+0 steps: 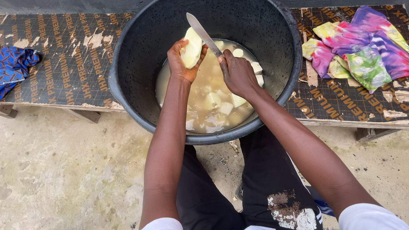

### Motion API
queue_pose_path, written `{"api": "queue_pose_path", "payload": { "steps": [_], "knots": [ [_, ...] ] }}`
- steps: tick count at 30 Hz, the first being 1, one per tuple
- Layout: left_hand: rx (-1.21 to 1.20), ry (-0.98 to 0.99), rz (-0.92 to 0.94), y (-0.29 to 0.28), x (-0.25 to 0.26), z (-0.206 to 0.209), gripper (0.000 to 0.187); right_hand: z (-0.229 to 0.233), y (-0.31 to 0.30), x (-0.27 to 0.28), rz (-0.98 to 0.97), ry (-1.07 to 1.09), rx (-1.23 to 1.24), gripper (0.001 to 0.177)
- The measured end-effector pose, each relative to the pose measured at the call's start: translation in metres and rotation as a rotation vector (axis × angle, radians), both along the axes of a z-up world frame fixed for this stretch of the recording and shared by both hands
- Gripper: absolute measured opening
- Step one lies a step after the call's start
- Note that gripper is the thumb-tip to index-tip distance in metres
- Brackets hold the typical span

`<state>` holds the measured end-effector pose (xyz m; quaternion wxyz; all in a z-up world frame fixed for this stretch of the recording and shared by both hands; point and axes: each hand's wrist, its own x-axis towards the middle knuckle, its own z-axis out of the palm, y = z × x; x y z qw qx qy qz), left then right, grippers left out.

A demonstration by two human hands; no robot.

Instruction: The person peels a tuber using a knife over a basin of water, chops the peeled tuber into smaller chunks, and drops them into the water before standing up to carry the basin across the yard.

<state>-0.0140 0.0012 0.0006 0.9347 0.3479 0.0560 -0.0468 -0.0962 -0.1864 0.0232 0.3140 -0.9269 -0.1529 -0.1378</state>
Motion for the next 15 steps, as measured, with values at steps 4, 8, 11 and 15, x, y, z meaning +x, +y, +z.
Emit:
{"api": "queue_pose_path", "payload": {
  "steps": [4,8,11,15],
  "knots": [
    [-0.116,-0.24,-0.028,0.0,-0.007,0.013,0.047,0.002,0.001,-0.006,-0.025,-0.056,-0.004,0.023],
    [-0.091,-0.279,-0.117,-0.005,-0.013,0.019,0.054,0.006,0.004,-0.01,0.003,-0.092,0.003,0.019],
    [-0.223,-0.288,-0.135,-0.009,-0.014,0.018,0.059,0.008,0.005,-0.013,0.01,-0.115,-0.001,0.019],
    [-0.191,-0.275,-0.112,-0.007,-0.009,0.019,0.054,0.011,0.008,-0.017,0.046,-0.187,0.048,0.02]
  ]
}}
